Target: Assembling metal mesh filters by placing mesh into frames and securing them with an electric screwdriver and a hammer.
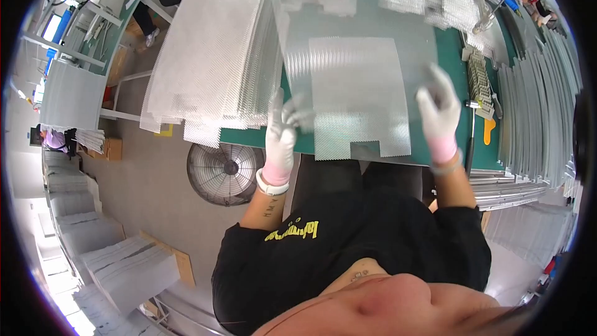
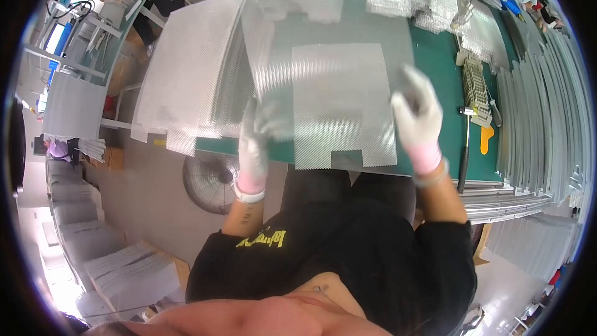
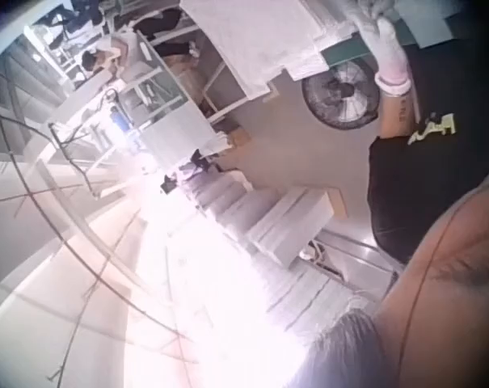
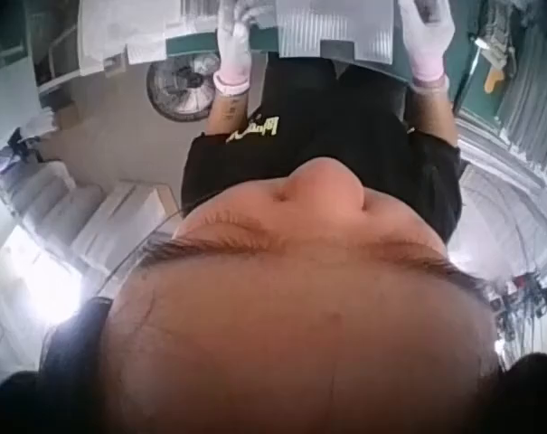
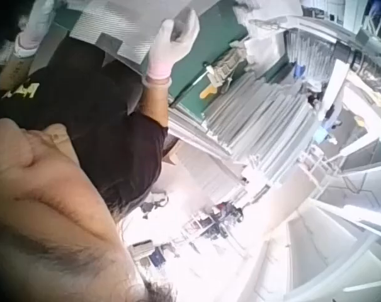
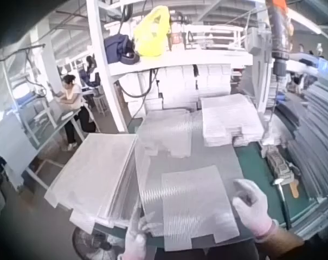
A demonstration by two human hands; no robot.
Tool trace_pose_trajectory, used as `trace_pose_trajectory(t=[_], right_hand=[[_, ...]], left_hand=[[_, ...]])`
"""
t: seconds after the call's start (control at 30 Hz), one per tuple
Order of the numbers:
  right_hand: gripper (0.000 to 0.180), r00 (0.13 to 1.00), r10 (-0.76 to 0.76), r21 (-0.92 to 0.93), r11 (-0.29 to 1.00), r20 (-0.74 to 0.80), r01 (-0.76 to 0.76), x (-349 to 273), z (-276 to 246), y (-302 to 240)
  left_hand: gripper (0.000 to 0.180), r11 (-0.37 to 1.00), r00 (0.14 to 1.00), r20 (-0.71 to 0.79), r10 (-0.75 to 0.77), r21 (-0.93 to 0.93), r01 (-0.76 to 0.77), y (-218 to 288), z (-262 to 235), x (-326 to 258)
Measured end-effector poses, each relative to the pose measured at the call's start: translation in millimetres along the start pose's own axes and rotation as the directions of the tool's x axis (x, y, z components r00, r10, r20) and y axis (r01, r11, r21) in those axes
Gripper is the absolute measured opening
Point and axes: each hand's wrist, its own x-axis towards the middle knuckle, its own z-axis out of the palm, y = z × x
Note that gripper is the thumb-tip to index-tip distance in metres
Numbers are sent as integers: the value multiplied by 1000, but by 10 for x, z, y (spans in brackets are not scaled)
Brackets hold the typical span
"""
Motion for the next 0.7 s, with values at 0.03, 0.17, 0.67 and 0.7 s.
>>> trace_pose_trajectory(t=[0.03, 0.17, 0.67, 0.7], right_hand=[[45, 999, 47, 29, 998, 25, -48, -255, -36, 73], [47, 975, -207, -274, 936, 76, 220, -648, 65, 305], [46, 978, -41, -433, 892, 203, 127, -673, 7, 710], [47, 978, -35, -452, 883, 204, 125, -679, 14, 729]], left_hand=[[93, 963, 993, -92, -80, 251, 101, 80, 121, -99], [78, 399, 986, -159, -43, 902, 163, -45, 160, -297], [71, 141, 978, -142, -152, 976, 163, -313, 269, -251], [71, 123, 980, -137, -142, 980, 155, -347, 251, -259]])
